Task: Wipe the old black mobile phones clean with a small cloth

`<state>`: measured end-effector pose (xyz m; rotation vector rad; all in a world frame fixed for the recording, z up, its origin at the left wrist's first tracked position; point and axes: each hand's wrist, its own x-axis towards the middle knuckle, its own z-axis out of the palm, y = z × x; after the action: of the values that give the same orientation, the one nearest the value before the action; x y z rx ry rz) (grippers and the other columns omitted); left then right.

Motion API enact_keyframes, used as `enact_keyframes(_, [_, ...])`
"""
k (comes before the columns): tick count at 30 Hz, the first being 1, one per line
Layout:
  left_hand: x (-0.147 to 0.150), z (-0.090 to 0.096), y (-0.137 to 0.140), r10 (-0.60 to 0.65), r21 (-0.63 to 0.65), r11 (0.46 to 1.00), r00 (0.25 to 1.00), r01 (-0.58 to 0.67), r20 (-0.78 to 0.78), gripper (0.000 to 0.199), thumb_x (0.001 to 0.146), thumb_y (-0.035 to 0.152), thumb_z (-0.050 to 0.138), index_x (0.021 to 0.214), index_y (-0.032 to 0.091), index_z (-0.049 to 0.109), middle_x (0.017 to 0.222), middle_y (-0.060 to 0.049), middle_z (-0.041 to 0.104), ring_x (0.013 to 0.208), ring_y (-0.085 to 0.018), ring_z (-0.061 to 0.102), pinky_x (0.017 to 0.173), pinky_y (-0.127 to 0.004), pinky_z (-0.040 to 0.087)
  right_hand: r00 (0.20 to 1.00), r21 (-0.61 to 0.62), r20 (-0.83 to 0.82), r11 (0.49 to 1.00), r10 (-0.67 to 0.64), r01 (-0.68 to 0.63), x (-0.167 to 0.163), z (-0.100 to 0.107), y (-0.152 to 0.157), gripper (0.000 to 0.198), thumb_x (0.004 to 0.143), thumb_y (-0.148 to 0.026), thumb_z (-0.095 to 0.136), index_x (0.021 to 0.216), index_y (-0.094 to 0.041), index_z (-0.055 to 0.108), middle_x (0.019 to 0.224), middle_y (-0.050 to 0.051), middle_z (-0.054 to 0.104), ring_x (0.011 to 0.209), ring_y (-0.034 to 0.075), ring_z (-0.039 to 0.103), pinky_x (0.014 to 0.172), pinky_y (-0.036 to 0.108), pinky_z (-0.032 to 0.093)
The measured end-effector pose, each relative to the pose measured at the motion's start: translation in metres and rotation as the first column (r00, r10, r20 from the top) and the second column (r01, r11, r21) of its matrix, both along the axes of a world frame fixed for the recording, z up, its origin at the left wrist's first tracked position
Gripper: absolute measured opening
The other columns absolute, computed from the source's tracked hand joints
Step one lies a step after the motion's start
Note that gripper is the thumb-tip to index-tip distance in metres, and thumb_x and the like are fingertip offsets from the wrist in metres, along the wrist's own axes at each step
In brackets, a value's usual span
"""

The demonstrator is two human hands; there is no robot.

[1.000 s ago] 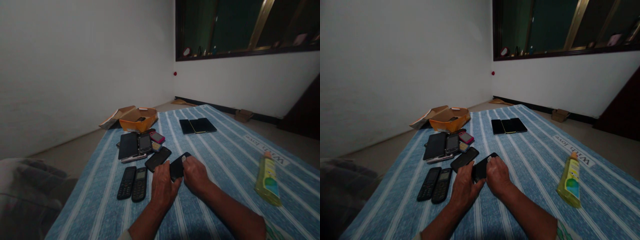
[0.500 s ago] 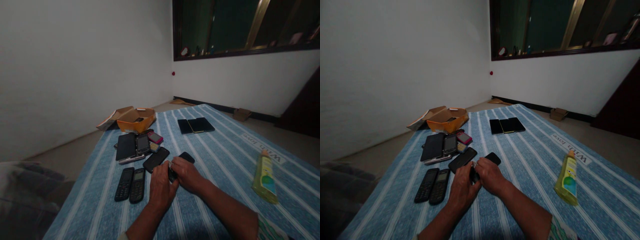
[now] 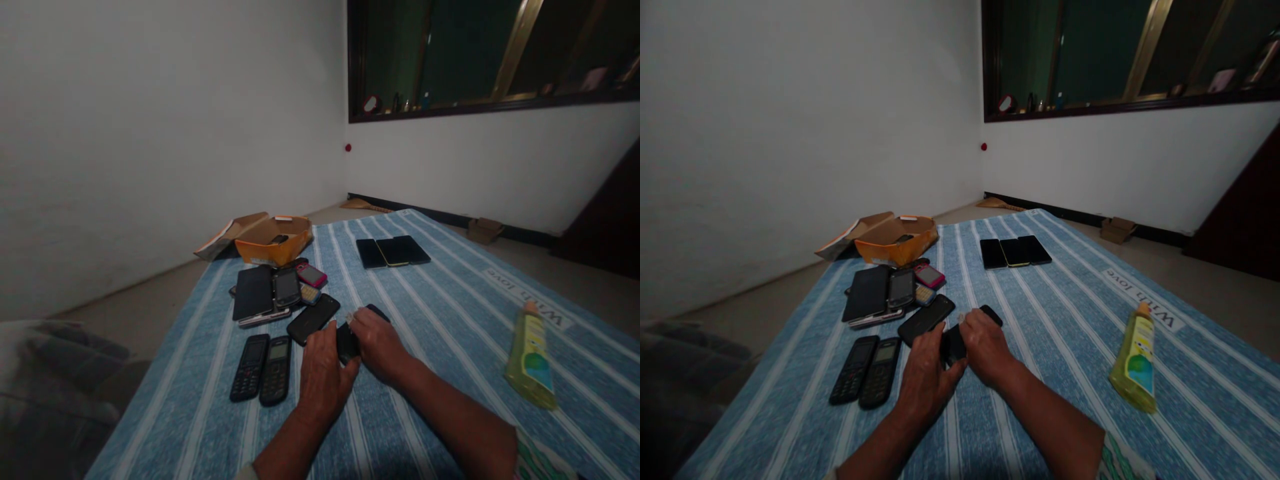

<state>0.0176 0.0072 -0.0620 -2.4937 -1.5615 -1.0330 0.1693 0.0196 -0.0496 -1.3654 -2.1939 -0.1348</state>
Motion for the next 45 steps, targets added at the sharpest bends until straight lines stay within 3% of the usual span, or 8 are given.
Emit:
enact_keyframes(5, [0.001, -0.001, 0.0, -0.001, 0.003, 1.0, 1.0, 0.001, 0.011, 0.06, 0.074, 0.021, 0.063, 0.13, 0.013, 0.042, 0.106, -0.012, 0.061, 0.097, -0.029, 0.059, 0.086, -0.046, 0.052, 0.982, 0.002, -0.055, 0.983, 0.183, -0.183, -0.011, -0.001, 0.001, 0.017, 0.094, -0.013, 0.047, 0.089, -0.015, 0.063, 0.087, 0.006, 0.06, 0.088, 0.019, 0.052, 0.077, 0.029, 0.042])
enact_keyframes(8, [0.001, 0.003, -0.001, 0.001, -0.011, 1.0, 1.0, -0.001, 0.012, 0.06, 0.074, 0.021, 0.064, 0.13, 0.011, 0.043, 0.105, -0.013, 0.062, 0.096, -0.029, 0.059, 0.085, -0.044, 0.053, 0.99, -0.026, -0.049, 0.99, 0.134, -0.136, -0.009, 0.001, 0.005, 0.017, 0.094, -0.012, 0.048, 0.09, -0.015, 0.064, 0.087, 0.006, 0.061, 0.087, 0.018, 0.052, 0.077, 0.028, 0.042])
enact_keyframes(12, [0.001, 0.006, -0.002, 0.006, -0.027, 1.0, 1.0, -0.005, 0.007, 0.061, 0.074, 0.025, 0.066, 0.13, 0.012, 0.044, 0.105, -0.012, 0.063, 0.096, -0.029, 0.059, 0.083, -0.044, 0.053, 0.999, -0.064, -0.004, 0.997, -0.044, 0.044, 0.001, 0.004, 0.01, 0.018, 0.094, -0.011, 0.048, 0.093, -0.015, 0.065, 0.089, 0.006, 0.062, 0.088, 0.019, 0.053, 0.079, 0.028, 0.041])
enact_keyframes(18, [0.001, 0.005, -0.001, 0.015, -0.031, 0.999, 1.0, -0.015, 0.0, 0.064, 0.072, 0.026, 0.069, 0.129, 0.011, 0.045, 0.104, -0.012, 0.062, 0.097, -0.03, 0.059, 0.084, -0.046, 0.053, 0.96, -0.069, 0.069, 0.959, -0.272, 0.276, 0.013, 0.005, 0.011, 0.019, 0.091, -0.007, 0.048, 0.088, -0.015, 0.065, 0.086, 0.008, 0.061, 0.086, 0.02, 0.053, 0.075, 0.028, 0.04])
enact_keyframes(22, [0.001, 0.003, -0.001, 0.016, -0.027, 1.0, 1.0, -0.015, 0.008, 0.064, 0.072, 0.026, 0.068, 0.13, 0.012, 0.044, 0.104, -0.012, 0.061, 0.097, -0.031, 0.058, 0.084, -0.047, 0.053, 0.967, -0.037, 0.079, 0.968, -0.244, 0.248, 0.007, 0.002, 0.002, 0.016, 0.09, -0.007, 0.051, 0.089, -0.014, 0.065, 0.088, 0.009, 0.062, 0.087, 0.022, 0.053, 0.078, 0.031, 0.042])
enact_keyframes(29, [-0.001, -0.003, 0.0, -0.003, -0.002, 1.0, 1.0, 0.003, 0.029, 0.064, 0.074, 0.028, 0.066, 0.132, 0.015, 0.042, 0.107, -0.012, 0.06, 0.098, -0.03, 0.058, 0.086, -0.047, 0.052, 0.999, 0.028, 0.045, 0.999, -0.029, 0.028, -0.005, -0.001, -0.009, 0.018, 0.09, -0.008, 0.052, 0.102, -0.012, 0.065, 0.093, 0.009, 0.064, 0.091, 0.022, 0.054, 0.083, 0.032, 0.044])
enact_keyframes(38, [0.0, 0.004, -0.001, 0.02, -0.043, 0.999, 0.999, -0.019, 0.026, 0.064, 0.071, 0.027, 0.068, 0.129, 0.016, 0.045, 0.103, -0.009, 0.062, 0.097, -0.03, 0.059, 0.085, -0.046, 0.052, 0.947, -0.105, 0.134, 0.946, -0.293, 0.308, 0.006, 0.013, -0.011, 0.021, 0.086, -0.004, 0.048, 0.083, -0.015, 0.066, 0.087, 0.011, 0.064, 0.085, 0.024, 0.057, 0.072, 0.032, 0.044])
enact_keyframes(45, [0.0, 0.001, -0.001, 0.02, -0.032, 0.999, 1.0, -0.019, 0.017, 0.063, 0.072, 0.026, 0.066, 0.131, 0.015, 0.044, 0.103, -0.01, 0.062, 0.096, -0.03, 0.059, 0.084, -0.047, 0.052, 0.95, -0.089, 0.163, 0.955, -0.265, 0.282, -0.008, 0.007, -0.023, 0.018, 0.084, -0.006, 0.052, 0.09, -0.013, 0.068, 0.091, 0.014, 0.066, 0.09, 0.028, 0.057, 0.077, 0.036, 0.044])
